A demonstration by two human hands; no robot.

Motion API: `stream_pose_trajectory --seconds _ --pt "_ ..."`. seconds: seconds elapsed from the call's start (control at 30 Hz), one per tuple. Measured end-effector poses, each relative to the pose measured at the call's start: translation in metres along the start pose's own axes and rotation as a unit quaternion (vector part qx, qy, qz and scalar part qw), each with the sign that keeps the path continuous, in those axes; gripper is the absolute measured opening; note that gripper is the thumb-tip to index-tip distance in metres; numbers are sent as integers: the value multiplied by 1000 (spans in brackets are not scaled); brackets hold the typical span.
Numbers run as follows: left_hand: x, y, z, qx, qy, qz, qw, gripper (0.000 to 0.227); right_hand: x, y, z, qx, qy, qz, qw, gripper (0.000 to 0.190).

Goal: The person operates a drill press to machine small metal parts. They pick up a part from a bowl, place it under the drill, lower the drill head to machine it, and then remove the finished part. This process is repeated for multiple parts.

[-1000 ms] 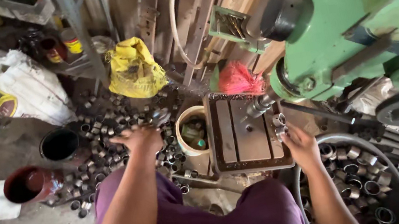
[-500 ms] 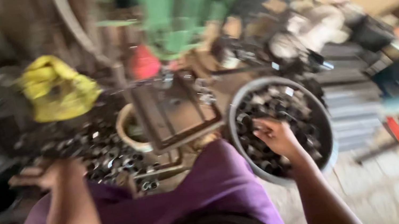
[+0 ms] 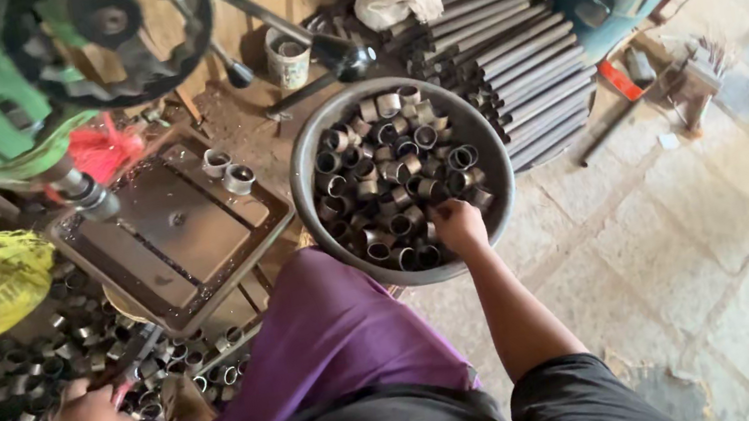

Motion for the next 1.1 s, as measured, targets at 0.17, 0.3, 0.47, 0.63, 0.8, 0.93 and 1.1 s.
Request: stream_pose_trajectory --seconds 0.17,0.3,0.47,0.63,0.8,0.93,1.1 --pt "-39 -27 30 -25 34 -145 988 26 5 13 16 72 46 129 988 47" --pt "-89 -42 48 -125 117 -62 983 29 6 25 18 91 103 163 977 49" --pt "-131 -47 57 -190 179 -82 962 27 -23 40 -1 51 112 131 984 42" --pt "-157 -52 79 -229 247 -57 940 28 -12 31 5 -4 -29 0 1000 29" --pt "-180 -58 96 -247 327 93 907 22 69 42 27 122 -79 -242 959 33" --pt "-196 -78 110 -249 351 80 899 11 133 71 53 248 -142 -331 899 33" --pt "-188 -100 129 -302 315 91 895 40 186 100 79 316 -98 -367 869 21"
Point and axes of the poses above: each hand's wrist, its own z-axis away from the middle knuckle, its own y-axis out of the palm, x = y × z, the point moved 6 cm from there along -z, towards the middle knuckle, and after that the axes turned 9 degrees about -z, right-handed, at the moved point
